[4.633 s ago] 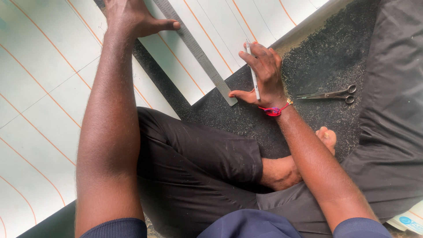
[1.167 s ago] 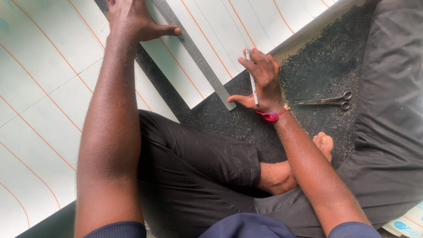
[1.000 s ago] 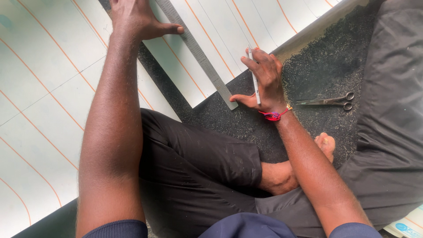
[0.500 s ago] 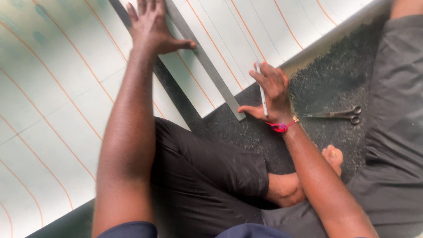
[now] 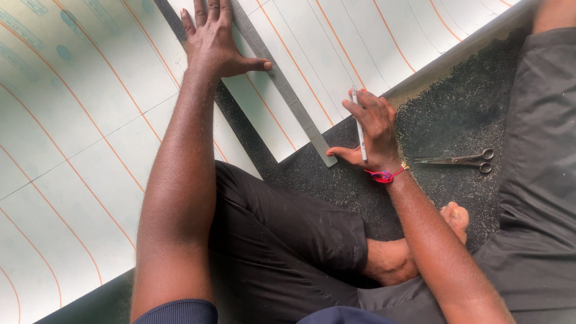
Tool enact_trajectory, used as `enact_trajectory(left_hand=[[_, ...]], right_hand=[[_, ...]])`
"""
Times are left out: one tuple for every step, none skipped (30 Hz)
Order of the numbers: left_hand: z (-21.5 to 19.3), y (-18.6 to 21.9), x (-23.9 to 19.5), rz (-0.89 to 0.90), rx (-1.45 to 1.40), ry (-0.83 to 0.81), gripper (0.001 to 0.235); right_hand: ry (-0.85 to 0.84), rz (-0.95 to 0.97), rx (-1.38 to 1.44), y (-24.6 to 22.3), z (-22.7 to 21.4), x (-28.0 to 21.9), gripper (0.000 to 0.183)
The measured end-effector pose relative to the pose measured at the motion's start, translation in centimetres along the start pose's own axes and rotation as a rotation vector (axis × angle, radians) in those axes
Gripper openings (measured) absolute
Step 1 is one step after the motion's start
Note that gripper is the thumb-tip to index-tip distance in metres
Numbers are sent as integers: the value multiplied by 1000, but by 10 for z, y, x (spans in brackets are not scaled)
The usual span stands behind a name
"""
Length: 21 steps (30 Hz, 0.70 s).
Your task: The person sits on the floor and uses a metal ruler and a white marker to draw straight lines on a large sheet of white material with orange stripes. They repeatedly reposition the ruler and draw lines across the surface.
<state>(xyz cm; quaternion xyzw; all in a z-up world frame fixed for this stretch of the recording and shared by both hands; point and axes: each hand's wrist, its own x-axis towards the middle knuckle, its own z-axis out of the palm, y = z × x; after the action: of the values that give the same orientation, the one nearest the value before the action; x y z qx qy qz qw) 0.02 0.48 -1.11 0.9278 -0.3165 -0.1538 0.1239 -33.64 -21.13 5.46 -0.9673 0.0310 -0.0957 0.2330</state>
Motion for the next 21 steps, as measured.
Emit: enact_trajectory(left_hand=[[0, 0, 0, -2, 0, 0, 165], [1, 0, 0, -4, 0, -3, 165], [1, 0, 0, -7, 1, -5, 165], [0, 0, 0, -9, 2, -7, 164], [0, 0, 0, -7, 3, -4, 165], [0, 0, 0, -4, 4, -1, 165], [0, 1, 0, -2, 4, 2, 165], [0, 1, 0, -2, 1, 2, 165], [0, 1, 0, -2, -1, 1, 165], [0, 1, 0, -3, -4, 1, 165], [0, 0, 0, -2, -4, 4, 164], [1, 0, 0, -1, -4, 7, 163], [1, 0, 0, 0, -3, 10, 163], [1, 0, 0, -5, -2, 2, 162], [1, 0, 1, -9, -2, -5, 162], [1, 0, 1, -13, -1, -12, 162], [1, 0, 0, -10, -3, -7, 161], [0, 1, 0, -7, -5, -3, 160], [-2, 2, 0, -4, -7, 3, 159], [-3, 4, -1, -8, -2, 4, 157], [-5, 6, -3, -10, 2, 4, 156]], right_hand=[[1, -2, 4, 0, 0, 0, 104], [2, -4, 7, 0, 1, 0, 104], [4, -7, 11, 1, 1, 0, 104], [1, -3, 10, 1, 1, 0, 104], [-1, 2, 8, 0, 1, 0, 105], [-4, 6, 7, 0, 1, 0, 105], [-2, 6, 9, 0, 1, 0, 105], [0, 5, 10, 0, 1, 0, 104], [2, 5, 13, 0, 1, -1, 104], [1, 3, 10, 0, 1, -1, 105], [0, 3, 8, 0, 1, 0, 105], [-1, 2, 5, 0, 1, 0, 106], [-2, 3, 8, 0, 1, 0, 106], [-3, 5, 11, 0, 1, 0, 106], [-3, 6, 14, 1, 2, 0, 106], [0, 2, 15, 1, 2, 0, 105], [1, -2, 17, 1, 2, 0, 105], [3, -6, 19, 1, 2, 0, 104], [6, -9, 15, 1, 1, 0, 104], [9, -13, 11, 0, 1, 0, 104], [11, -15, 7, 0, 0, 0, 104]])
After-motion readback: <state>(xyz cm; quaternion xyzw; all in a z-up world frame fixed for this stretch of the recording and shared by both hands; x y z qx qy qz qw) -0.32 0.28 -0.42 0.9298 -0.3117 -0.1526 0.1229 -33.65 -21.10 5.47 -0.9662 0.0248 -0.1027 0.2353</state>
